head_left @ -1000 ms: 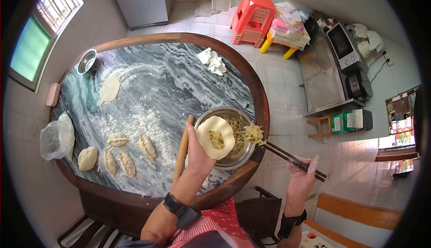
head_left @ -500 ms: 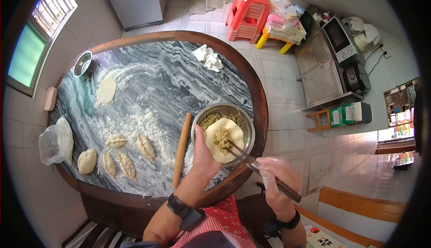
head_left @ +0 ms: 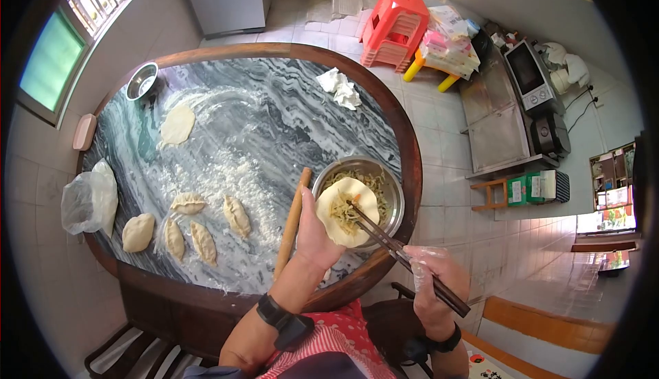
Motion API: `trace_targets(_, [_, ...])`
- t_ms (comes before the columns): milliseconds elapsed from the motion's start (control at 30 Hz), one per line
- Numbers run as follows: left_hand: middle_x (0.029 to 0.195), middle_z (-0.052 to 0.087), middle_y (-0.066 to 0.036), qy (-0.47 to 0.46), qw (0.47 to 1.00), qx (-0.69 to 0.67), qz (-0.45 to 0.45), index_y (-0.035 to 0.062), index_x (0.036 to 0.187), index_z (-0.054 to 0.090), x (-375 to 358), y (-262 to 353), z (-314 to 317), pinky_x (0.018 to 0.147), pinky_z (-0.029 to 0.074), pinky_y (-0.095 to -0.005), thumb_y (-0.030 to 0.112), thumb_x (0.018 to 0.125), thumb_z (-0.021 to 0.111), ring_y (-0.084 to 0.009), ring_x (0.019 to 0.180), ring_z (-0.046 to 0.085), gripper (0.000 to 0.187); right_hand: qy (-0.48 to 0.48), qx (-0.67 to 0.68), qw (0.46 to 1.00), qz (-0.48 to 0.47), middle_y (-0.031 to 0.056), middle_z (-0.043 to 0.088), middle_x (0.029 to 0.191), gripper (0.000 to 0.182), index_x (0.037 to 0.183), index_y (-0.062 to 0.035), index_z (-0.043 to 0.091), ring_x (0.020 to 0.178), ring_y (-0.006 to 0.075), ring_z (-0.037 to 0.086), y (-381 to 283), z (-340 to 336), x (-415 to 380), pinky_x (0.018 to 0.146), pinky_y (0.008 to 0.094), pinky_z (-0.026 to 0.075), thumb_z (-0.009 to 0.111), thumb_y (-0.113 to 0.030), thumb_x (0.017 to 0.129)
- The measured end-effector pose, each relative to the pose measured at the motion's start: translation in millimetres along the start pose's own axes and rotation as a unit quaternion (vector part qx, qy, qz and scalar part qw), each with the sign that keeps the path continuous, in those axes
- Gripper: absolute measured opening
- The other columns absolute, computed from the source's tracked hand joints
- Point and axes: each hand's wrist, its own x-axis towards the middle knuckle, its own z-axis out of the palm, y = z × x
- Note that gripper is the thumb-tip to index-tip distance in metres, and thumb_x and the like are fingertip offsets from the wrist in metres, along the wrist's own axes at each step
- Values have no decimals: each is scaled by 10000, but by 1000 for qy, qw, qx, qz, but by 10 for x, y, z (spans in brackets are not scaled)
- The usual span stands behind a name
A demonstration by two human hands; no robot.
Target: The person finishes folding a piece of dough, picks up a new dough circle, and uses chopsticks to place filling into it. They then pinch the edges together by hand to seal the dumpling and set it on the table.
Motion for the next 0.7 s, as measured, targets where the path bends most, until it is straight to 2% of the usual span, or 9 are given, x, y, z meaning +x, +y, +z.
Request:
trace_targets(33, [1420, 458, -128, 1, 1000, 0, -1, 113, 1446, 347, 1, 21, -42, 1081, 370, -496, 624, 976, 194, -328, 1289, 457, 710, 0, 0, 1000, 1, 175, 705, 904, 81, 907, 7, 627, 790, 282, 693, -8, -6, -9, 716, 339, 546, 656, -7, 833])
trace_targets(100, [1444, 431, -111, 3, 997, -71, -40, 208, 1484, 273, 1, 57, -63, 1071, 379, -527, 585, 994, 187, -332, 1299, 447, 624, 13, 10, 1000, 8, 176, 704, 905, 79, 909, 4, 628, 791, 287, 691, -36, -38, -14, 715, 335, 545, 656, -15, 838])
trace_targets(133, [1444, 431, -111, 4, 997, -71, -40, 208, 1484, 273, -15, 52, -41, 1071, 379, -527, 585, 994, 187, -332, 1299, 447, 624, 13, 10, 1000, 9, 176, 704, 905, 79, 909, 4, 628, 791, 287, 691, -41, -55, -25, 715, 335, 545, 656, -15, 838])
trace_targets(200, [1465, 404, -104, 42, 998, -30, 32, 275, 1502, 212, -80, 71, 127, 1067, 377, -556, 557, 1005, 178, -339, 1315, 429, 573, 32, 14, 999, 4, 176, 703, 901, 77, 912, 5, 627, 787, 288, 690, -50, -70, -47, 712, 332, 544, 653, -30, 848])
trace_targets(300, [1475, 388, -108, 29, 999, -28, 31, 260, 1509, 204, -84, 86, 137, 1075, 365, -564, 561, 1003, 171, -349, 1327, 414, 590, -2, -8, 1000, 13, 173, 704, 892, 75, 913, 3, 626, 787, 283, 689, -65, -4, -1, 713, 331, 543, 646, -49, 862])
trace_targets(433, [1478, 383, -108, 10, 999, -38, 29, 272, 1512, 191, -60, 139, 28, 1077, 364, -564, 560, 1003, 164, -353, 1334, 405, 585, 3, 5, 1000, 22, 168, 707, 888, 82, 910, 3, 624, 786, 272, 690, -71, -47, -54, 706, 325, 542, 652, -58, 863])
trace_targets(500, [1482, 378, -107, -2, 998, -12, 60, 276, 1512, 186, -31, 133, -44, 1076, 362, -567, 561, 1002, 162, -355, 1335, 403, 585, 19, 17, 1000, 9, 167, 708, 887, 82, 909, 5, 624, 783, 268, 691, -76, -72, -41, 703, 327, 543, 653, -56, 862])
trace_targets(600, [1479, 382, -107, -2, 999, -49, 16, 274, 1511, 192, -76, 140, 60, 1074, 364, -568, 568, 999, 162, -354, 1335, 404, 592, 13, 0, 1000, -26, 168, 708, 892, 84, 904, 8, 622, 779, 266, 691, -118, 28, 29, 699, 329, 544, 654, -56, 861])
trace_targets(700, [1475, 386, -107, 36, 998, -35, 24, 273, 1508, 205, -95, 115, 141, 1072, 367, -569, 570, 998, 161, -353, 1333, 407, 592, -24, 13, 1000, -6, 169, 708, 895, 88, 901, 8, 620, 779, 264, 690, -93, 102, -11, 702, 330, 546, 655, -62, 861])
